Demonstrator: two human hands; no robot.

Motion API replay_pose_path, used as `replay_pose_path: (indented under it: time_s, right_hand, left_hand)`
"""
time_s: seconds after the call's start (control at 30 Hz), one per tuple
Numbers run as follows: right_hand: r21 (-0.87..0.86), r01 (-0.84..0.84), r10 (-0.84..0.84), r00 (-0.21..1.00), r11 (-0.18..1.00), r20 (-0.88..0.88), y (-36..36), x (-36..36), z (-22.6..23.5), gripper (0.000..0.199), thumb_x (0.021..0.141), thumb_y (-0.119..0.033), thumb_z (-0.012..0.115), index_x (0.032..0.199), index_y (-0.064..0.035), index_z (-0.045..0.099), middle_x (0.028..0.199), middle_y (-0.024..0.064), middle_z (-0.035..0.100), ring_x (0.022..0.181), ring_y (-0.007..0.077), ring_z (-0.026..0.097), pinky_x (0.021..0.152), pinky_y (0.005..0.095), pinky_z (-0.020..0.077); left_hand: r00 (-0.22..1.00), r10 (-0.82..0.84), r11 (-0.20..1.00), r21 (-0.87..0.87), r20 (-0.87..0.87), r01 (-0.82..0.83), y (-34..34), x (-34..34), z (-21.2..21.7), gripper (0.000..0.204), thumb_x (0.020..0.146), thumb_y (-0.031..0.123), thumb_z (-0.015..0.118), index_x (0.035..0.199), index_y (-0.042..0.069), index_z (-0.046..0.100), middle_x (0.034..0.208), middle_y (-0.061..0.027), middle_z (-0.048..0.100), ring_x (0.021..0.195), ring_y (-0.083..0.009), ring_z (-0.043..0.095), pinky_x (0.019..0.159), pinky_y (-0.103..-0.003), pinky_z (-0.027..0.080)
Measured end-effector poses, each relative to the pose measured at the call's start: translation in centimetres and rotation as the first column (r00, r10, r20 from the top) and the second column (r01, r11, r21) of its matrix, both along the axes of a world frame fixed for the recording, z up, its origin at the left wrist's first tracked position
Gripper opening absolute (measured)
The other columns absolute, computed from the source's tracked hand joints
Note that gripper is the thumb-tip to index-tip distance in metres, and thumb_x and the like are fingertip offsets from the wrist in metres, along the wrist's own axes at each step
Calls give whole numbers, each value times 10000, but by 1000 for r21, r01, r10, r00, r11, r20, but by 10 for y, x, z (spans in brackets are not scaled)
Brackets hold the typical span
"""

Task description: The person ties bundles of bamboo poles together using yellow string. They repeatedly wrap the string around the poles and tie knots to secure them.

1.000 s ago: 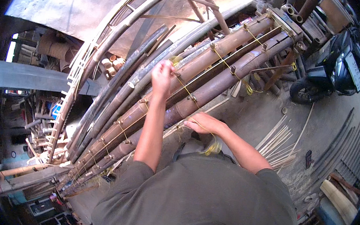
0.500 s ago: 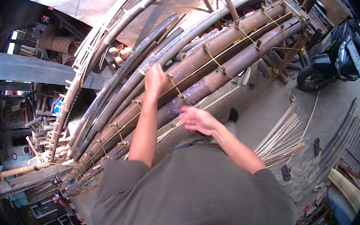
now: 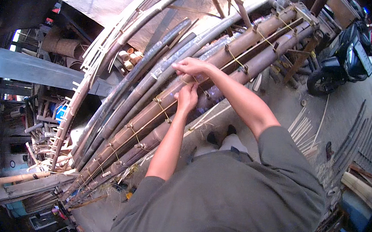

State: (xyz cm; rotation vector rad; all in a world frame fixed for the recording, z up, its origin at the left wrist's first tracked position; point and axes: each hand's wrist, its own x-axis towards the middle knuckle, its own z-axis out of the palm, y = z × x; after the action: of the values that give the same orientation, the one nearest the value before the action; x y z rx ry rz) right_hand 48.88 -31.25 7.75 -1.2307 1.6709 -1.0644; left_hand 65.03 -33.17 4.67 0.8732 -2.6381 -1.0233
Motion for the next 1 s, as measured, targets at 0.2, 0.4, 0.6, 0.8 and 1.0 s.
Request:
replay_pose_path:
  time_s: [0.2,0.4,0.6,0.8,1.0]
  right_hand:
    - [-28,-312,303,938,950,-170,150,88,31,388,929,-298,503,690,-16,620,673,217,604,650,336,609,659,441,485]
    - [-26,-21,15,981,999,-196,145,131,-32,393,890,-323,521,647,-38,640,649,206,620,651,400,623,663,510,484]
    - [48,-29,53,761,998,-647,140,164,-60,203,769,-258,614,764,-60,654,789,205,664,775,328,657,812,453,474]
    - [-28,-100,100,995,995,-21,124,250,-45,265,859,-239,613,1054,-58,618,981,141,651,957,297,624,839,416,487]
    - [344,869,-264,-260,356,929,62,289,-42,243,960,-289,518,955,-73,627,923,63,636,824,133,583,712,284,447]
  left_hand:
    - [996,72,993,-86,-53,-76,2,2,-12,302,951,349,485,991,131,690,905,-135,693,876,-292,648,867,-433,344]
    - [890,187,860,507,-416,56,-36,-54,38,264,992,211,492,1009,1,651,684,-10,600,627,-86,551,604,-244,460]
    - [980,17,965,-252,-200,-68,-115,-72,-46,328,927,321,516,982,25,645,863,-246,640,841,-467,601,745,-502,481]
    - [999,-51,970,-240,-12,47,-114,-5,25,416,934,322,488,1167,-3,602,1036,-278,640,1004,-415,615,867,-482,477]
    - [889,-408,913,97,208,396,-124,151,21,318,903,263,557,1070,-3,604,974,-262,656,1013,-406,607,888,-487,460]
